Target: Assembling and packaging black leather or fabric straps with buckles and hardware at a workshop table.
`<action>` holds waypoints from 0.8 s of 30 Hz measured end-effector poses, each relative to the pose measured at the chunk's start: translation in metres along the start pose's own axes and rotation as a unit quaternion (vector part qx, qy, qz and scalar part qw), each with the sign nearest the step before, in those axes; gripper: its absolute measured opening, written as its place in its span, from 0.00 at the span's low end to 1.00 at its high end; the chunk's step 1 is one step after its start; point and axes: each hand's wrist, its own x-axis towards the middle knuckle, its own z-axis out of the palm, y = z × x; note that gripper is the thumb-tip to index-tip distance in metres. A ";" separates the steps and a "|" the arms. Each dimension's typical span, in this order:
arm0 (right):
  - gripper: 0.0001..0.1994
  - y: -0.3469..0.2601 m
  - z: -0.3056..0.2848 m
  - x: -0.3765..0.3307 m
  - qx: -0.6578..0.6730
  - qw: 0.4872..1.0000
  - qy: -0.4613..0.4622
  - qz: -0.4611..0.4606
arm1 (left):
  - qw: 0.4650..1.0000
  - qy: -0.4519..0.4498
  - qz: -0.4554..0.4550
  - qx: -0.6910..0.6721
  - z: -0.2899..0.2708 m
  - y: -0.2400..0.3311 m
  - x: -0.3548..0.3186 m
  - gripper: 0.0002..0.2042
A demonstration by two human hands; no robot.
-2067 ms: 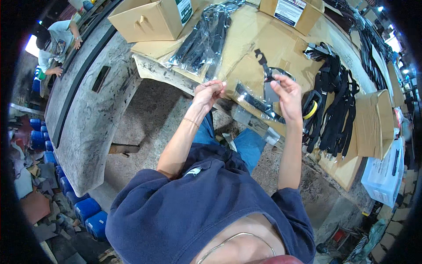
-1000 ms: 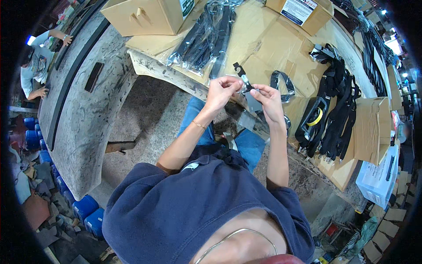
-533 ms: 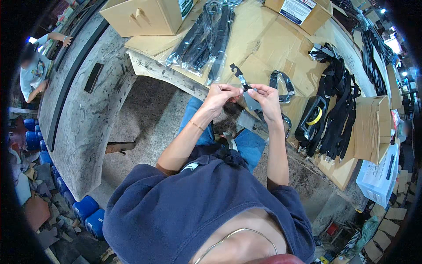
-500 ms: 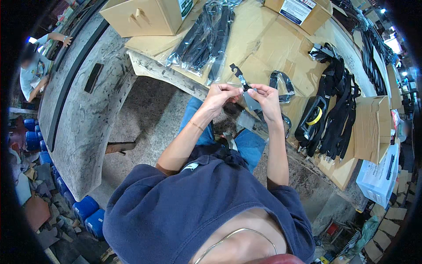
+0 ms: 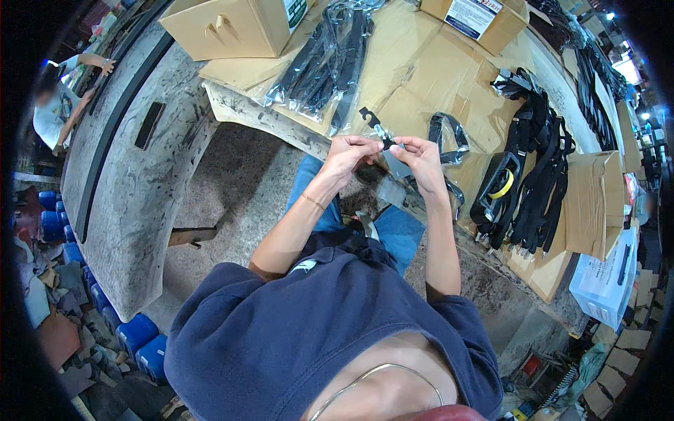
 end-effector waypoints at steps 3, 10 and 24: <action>0.10 0.002 -0.003 0.000 0.008 1.000 -0.007 0.003 | 0.998 -0.002 -0.041 -0.049 0.005 0.005 -0.004 0.05; 0.10 0.001 0.001 -0.003 -0.010 1.000 -0.006 0.003 | 1.000 0.008 -0.008 -0.016 -0.004 -0.007 0.001 0.07; 0.12 0.001 -0.017 0.000 0.132 0.990 -0.039 0.042 | 0.996 0.022 -0.006 -0.092 0.008 0.013 -0.015 0.16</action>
